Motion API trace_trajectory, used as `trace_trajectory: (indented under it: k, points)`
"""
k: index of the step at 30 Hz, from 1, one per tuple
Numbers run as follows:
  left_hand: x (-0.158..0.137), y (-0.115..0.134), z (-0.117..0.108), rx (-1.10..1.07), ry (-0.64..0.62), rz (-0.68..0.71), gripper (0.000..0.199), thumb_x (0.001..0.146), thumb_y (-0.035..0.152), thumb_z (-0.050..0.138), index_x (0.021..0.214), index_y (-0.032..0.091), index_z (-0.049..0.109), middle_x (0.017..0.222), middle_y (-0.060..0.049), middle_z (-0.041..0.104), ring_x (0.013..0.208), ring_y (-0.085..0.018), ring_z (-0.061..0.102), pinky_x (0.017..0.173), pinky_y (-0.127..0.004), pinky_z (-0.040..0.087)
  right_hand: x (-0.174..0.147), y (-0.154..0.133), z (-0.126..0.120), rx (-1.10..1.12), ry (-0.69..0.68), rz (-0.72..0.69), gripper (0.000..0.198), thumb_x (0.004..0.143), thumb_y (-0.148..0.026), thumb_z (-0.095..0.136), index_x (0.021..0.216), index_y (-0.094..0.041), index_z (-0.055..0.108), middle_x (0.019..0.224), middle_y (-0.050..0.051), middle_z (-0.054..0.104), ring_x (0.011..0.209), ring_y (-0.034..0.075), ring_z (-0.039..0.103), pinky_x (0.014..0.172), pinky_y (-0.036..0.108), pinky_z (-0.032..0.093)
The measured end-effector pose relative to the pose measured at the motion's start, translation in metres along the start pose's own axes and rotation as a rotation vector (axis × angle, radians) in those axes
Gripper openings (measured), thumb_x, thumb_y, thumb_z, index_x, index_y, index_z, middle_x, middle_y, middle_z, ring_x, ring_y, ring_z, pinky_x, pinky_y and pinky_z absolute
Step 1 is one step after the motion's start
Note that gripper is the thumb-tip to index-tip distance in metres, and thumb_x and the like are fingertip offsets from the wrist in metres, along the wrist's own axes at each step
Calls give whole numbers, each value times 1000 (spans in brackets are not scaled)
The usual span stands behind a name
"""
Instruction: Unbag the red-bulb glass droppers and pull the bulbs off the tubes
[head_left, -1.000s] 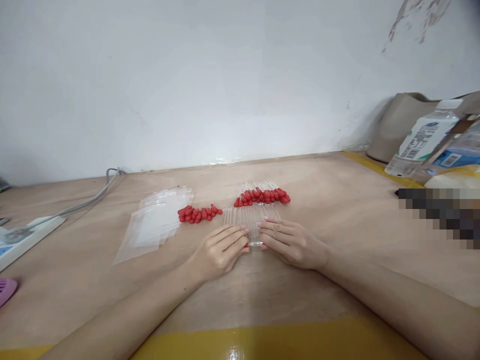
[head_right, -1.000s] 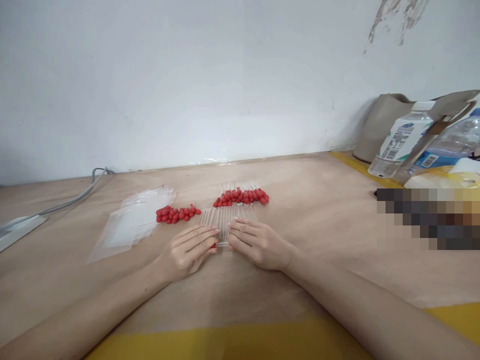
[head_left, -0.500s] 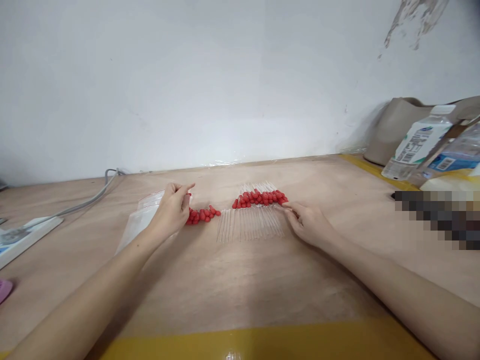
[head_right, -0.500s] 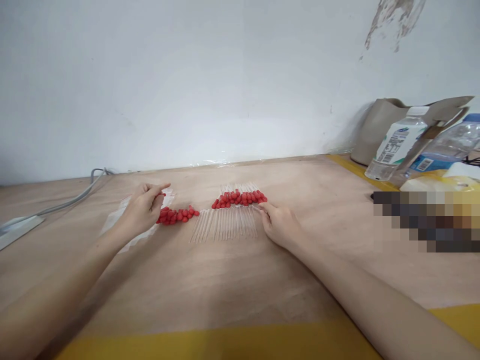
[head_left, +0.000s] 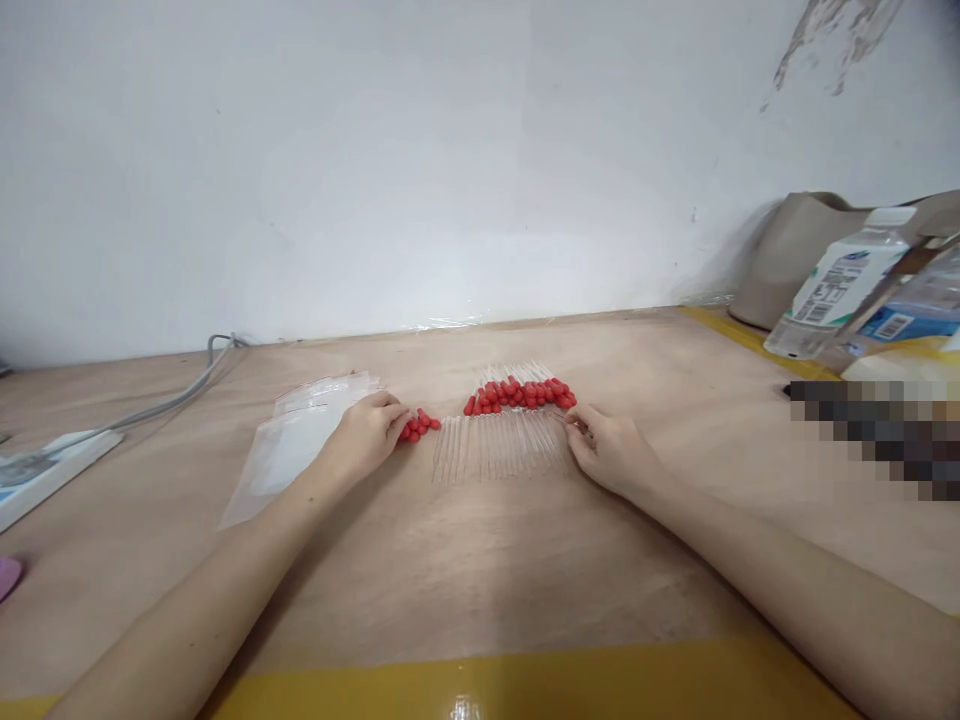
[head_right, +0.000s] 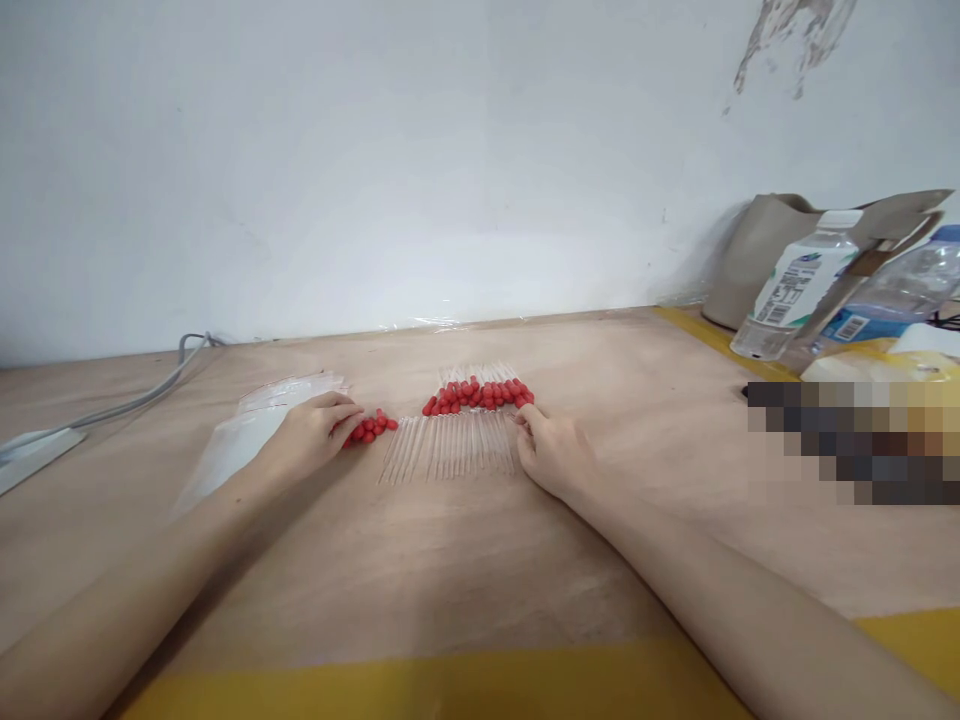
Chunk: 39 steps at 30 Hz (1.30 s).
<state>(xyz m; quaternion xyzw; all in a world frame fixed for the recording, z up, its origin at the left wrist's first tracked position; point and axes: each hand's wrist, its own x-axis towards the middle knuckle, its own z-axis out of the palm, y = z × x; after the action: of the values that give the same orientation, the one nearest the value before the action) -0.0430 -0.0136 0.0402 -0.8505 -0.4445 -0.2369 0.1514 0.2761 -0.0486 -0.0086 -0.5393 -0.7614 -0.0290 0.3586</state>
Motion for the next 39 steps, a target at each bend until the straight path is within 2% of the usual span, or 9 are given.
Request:
trace_trajectory:
  k: [4,11,15,22,27,29,32,36,39]
  points:
    - [0,-2,3,85,-55,53,43,90,32,30,69,18,66,73,-6,59,61,-15,55,57,-27,46,0,-6,1,-7,1,-25,16,78,-19,43,80,-16,59,73,5,63,51,13,53,53,24,39]
    - [0,-4,4,75,-114,146,39,90,35,33,74,20,65,69,-5,61,67,-19,55,66,-32,44,-1,-11,2,-71,-20,-94,18,82,-25,45,84,-18,61,77,5,64,66,15,58,67,29,37]
    - [0,-5,5,116,-134,107,33,88,37,39,76,19,64,69,-5,60,68,-19,54,69,-34,43,-2,-13,1,-135,-58,-84,20,83,-31,47,87,-18,61,78,3,65,74,17,58,71,32,34]
    - [0,-7,2,141,-202,5,36,87,44,37,97,19,63,90,-8,63,88,-23,56,78,-36,42,-3,-14,-1,-139,-95,-78,27,84,-41,46,91,-19,60,88,4,65,83,18,59,76,33,32]
    - [3,-1,-6,182,-80,-99,38,86,46,39,99,20,62,101,-9,61,97,-27,52,83,-41,39,-2,-14,-1,-105,-81,-27,28,84,-41,45,93,-18,58,88,5,65,83,18,59,76,33,33]
    - [8,6,-10,160,-36,-108,35,85,43,40,98,19,62,101,-8,60,97,-26,52,85,-41,38,-2,-14,0,-84,-77,-15,27,85,-39,44,93,-18,58,91,5,65,85,19,59,77,33,33]
    - [23,20,-8,52,-92,-91,28,84,39,43,90,20,63,96,-6,60,90,-22,54,84,-38,38,-1,-12,0,-66,-63,-5,27,85,-39,43,93,-18,58,95,6,64,90,21,58,79,35,33]
    - [49,40,6,-48,-178,-109,27,79,44,49,82,19,60,88,-5,60,82,-21,55,75,-35,41,0,-7,0,4,-58,29,29,87,-39,38,91,-18,58,93,6,64,90,21,57,79,35,34]
    - [68,50,22,-98,-229,-114,30,75,48,51,79,19,59,82,-5,60,79,-21,55,70,-32,41,2,-2,0,95,-100,88,33,89,-39,32,86,-18,58,83,5,64,81,19,57,71,31,37]
